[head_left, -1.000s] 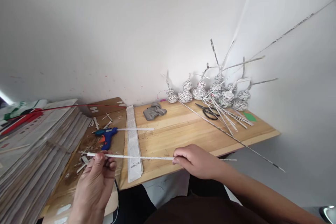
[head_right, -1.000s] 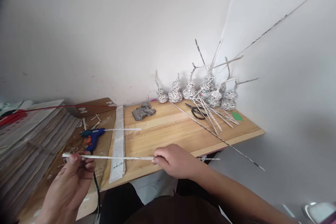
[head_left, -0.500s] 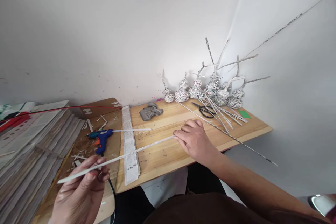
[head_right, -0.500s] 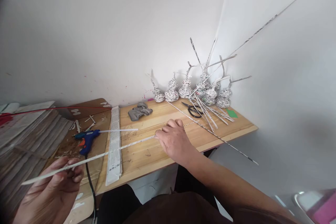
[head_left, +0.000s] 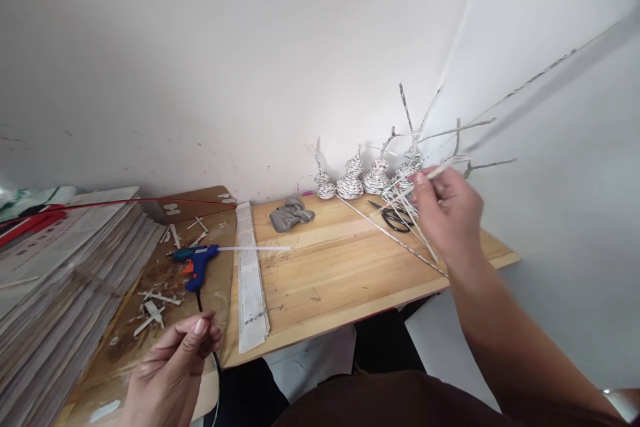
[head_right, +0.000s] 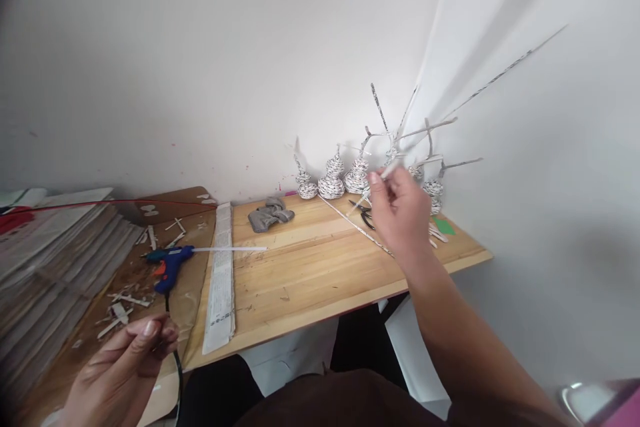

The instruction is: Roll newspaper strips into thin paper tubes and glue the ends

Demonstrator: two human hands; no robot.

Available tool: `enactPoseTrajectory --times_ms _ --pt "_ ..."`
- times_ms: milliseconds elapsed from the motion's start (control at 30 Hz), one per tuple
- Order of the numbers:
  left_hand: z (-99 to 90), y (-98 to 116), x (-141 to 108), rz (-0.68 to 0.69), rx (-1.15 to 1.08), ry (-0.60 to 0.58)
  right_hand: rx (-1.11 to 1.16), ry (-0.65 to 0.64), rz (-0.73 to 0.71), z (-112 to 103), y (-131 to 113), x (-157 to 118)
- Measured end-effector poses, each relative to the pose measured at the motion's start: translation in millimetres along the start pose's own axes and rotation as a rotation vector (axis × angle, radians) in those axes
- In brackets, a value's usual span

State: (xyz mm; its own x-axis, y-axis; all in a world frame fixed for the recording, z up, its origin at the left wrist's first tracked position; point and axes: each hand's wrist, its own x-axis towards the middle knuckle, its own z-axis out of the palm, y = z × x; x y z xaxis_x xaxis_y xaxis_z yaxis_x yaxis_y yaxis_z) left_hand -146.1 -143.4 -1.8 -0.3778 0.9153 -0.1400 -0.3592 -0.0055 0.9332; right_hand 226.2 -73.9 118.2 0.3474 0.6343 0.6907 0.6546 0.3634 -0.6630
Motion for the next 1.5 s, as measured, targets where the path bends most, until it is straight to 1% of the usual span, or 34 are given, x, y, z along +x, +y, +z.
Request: enactPoseTrajectory --times_ms 33,67,200,300,400,567,633,700,767,800,833,900,933,967,1000,1067,1167,1233,1300,1367,1467,1500 --pt "-0.5 -2 0 -0.003 -0.008 -0.004 0.069 0.023 0.019 -3 0 1" --pt "-0.6 -3 0 -0.008 -0.013 -0.009 0.133 0.02 0.041 -5 0 1" --pt "0.0 -7 1 -0.038 -0.02 -0.032 0.27 -0.106 0.137 3 8 -7" --pt "-0.9 -7 2 -0.044 -0.014 -0.032 0.362 -0.161 0.179 11 15 -14" --pt "-2.8 -7 2 -0.041 -0.006 -0.024 0.488 -0.212 0.225 14 20 -16" --pt "-3.7 -7 -1 -0.039 0.002 -0.036 0.624 -0.237 0.314 15 19 -17" --pt "-3.8 -9 -1 -0.04 -0.004 -0.044 0.64 -0.231 0.321 13 16 -17" --pt "-4.0 -10 0 -0.053 -0.007 -0.045 0.569 -0.216 0.285 8 11 -14" --pt "-4.1 -11 1 -0.065 -0.007 -0.04 0.373 -0.254 0.226 0 7 -10" --pt "-4.0 -11 1 -0.069 -0.003 -0.039 0.23 -0.318 0.198 -5 6 -7" --pt "-3.9 -11 0 -0.071 0.001 -0.037 0.075 -0.415 0.175 -9 5 -5" --pt "-3.5 -9 -1 -0.074 0.017 -0.033 -0.214 -0.653 0.118 -17 6 0" --pt "-3.4 -9 -1 -0.078 0.028 -0.029 -0.323 -0.76 0.095 -19 8 1" --pt "-3.5 -8 -2 -0.084 0.041 -0.022 -0.403 -0.841 0.077 -21 10 3" --pt "-3.7 -8 -2 -0.094 0.055 -0.015 -0.452 -0.892 0.069 -23 12 4" --pt "-4.7 -8 -2 -0.116 0.076 0.001 -0.459 -0.945 0.085 -25 17 8" --pt "-6.8 -11 0 -0.134 0.082 0.009 -0.331 -1.046 0.143 -31 20 18" --pt "-7.8 -14 1 -0.141 0.079 0.009 -0.317 -1.123 0.148 -34 22 24" --pt "-8.3 -15 2 -0.149 0.079 0.009 -0.396 -1.173 0.103 -33 27 27" --pt "-8.5 -17 2 -0.153 0.077 0.005 -0.503 -1.218 0.069 -27 38 24" --pt "-9.1 -17 2 -0.16 0.078 0.003 -0.717 -1.288 0.118 -11 64 8" --pt "-9.5 -17 1 -0.161 0.081 0.002 -0.777 -1.316 0.111 -5 73 2"
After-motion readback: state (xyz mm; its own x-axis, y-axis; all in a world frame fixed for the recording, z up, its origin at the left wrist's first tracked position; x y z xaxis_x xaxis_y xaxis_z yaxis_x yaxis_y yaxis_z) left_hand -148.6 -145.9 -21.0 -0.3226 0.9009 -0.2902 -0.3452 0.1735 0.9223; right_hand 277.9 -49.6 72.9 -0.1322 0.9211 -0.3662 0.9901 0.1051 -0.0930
